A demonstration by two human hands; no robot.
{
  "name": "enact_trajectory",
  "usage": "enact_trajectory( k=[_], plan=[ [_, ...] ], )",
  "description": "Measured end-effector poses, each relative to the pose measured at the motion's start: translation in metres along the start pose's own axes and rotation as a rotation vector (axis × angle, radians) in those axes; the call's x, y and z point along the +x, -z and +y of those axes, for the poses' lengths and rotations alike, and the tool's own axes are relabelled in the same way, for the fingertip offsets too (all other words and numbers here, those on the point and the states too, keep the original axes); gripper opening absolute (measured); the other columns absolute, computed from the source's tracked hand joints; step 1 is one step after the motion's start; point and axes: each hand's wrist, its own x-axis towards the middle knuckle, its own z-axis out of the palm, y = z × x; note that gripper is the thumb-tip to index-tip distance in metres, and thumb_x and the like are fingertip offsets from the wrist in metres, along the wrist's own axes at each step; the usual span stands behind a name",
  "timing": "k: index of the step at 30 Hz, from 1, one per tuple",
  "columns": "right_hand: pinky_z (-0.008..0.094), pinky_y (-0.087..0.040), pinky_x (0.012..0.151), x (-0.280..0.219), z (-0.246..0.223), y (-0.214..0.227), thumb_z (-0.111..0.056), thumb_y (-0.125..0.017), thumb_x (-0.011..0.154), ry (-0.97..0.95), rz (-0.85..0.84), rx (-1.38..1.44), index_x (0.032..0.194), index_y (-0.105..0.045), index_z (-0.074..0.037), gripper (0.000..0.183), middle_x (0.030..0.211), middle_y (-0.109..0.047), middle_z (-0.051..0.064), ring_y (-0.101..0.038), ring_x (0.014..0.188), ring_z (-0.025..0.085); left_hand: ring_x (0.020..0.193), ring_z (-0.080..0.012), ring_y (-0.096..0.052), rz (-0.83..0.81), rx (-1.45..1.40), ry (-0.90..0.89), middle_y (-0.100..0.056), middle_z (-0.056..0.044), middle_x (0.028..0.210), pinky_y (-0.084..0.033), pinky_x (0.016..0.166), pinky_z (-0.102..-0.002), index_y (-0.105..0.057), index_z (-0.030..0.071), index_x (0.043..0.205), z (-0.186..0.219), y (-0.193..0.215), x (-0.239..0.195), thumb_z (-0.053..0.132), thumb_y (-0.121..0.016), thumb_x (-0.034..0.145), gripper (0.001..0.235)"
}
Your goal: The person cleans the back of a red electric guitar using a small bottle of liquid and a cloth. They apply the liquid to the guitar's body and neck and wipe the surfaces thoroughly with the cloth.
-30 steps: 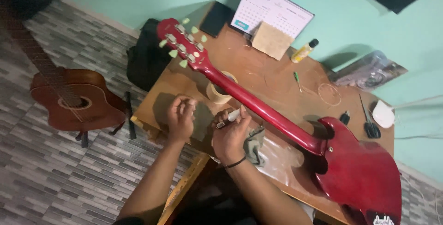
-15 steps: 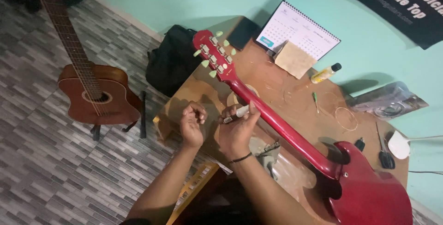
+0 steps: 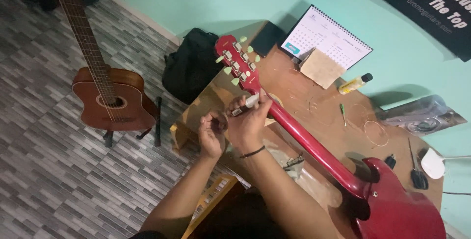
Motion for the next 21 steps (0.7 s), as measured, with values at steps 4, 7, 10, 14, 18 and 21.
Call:
enact_trajectory(
  k=[4,7,10,14,18,21],
  plan=[
    [0.032,-0.035,0.058,0.005,0.008,-0.006,-0.06,-0.052,0.086,-0.011,-0.055,-0.001,0.066,-0.044,-0.015,0.05,0.06,-0.038,0.001,-0.042,0.057,0.017,0.056,-0.0113,-0.038,-0.063,-0.045,-0.057,-0.04,-0.001,0.066,-0.03,0.052,-0.025,-0.052,0.008,0.076,-0.001,0.004,0.003,0.054,-0.029,0.106,0.059],
    [0.031,-0.035,0.057,0.002,0.008,-0.011,-0.06,-0.051,0.088,0.004,-0.09,-0.013,0.067,-0.045,-0.014,0.051,0.06,-0.038,0.001,-0.042,0.057,0.016,0.056,-0.0153,-0.042,-0.077,-0.069,-0.049,-0.046,-0.006,0.064,-0.034,0.053,-0.027,-0.056,0.006,0.078,0.001,0.003,0.002,0.051,-0.028,0.108,0.06],
    [0.03,-0.036,0.059,-0.007,0.003,-0.024,-0.059,-0.052,0.088,0.003,-0.083,-0.01,0.067,-0.044,-0.015,0.05,0.06,-0.041,0.0,-0.044,0.058,0.015,0.059,-0.0165,-0.047,-0.085,-0.081,-0.044,-0.051,-0.01,0.066,-0.038,0.058,-0.026,-0.055,0.007,0.083,0.008,-0.003,0.0,0.052,-0.028,0.108,0.058],
    [0.031,-0.036,0.059,-0.001,0.001,-0.042,-0.062,-0.047,0.089,0.027,-0.143,0.008,0.066,-0.045,-0.015,0.052,0.06,-0.039,0.0,-0.042,0.058,0.016,0.065,-0.0186,-0.054,-0.089,-0.113,-0.043,-0.059,-0.011,0.072,-0.043,0.064,-0.029,-0.057,0.008,0.087,0.001,0.007,-0.001,0.055,-0.025,0.108,0.061],
    [0.031,-0.035,0.059,0.012,0.011,-0.045,-0.064,-0.053,0.084,-0.004,-0.122,0.028,0.066,-0.045,-0.016,0.052,0.06,-0.039,-0.001,-0.039,0.058,0.016,0.07,-0.0199,-0.059,-0.092,-0.191,0.007,-0.064,-0.013,0.078,-0.045,0.067,-0.031,-0.06,0.009,0.09,0.007,0.008,0.0,0.062,-0.033,0.106,0.061],
    [0.031,-0.034,0.059,0.001,0.016,-0.035,-0.065,-0.052,0.084,-0.044,-0.126,0.015,0.065,-0.044,-0.017,0.053,0.059,-0.038,-0.001,-0.038,0.058,0.015,0.074,-0.0228,-0.06,-0.121,-0.075,0.018,-0.066,-0.016,0.085,-0.046,0.071,-0.034,-0.059,0.009,0.094,0.059,-0.036,-0.005,0.067,-0.021,0.105,0.07]
  ],
)
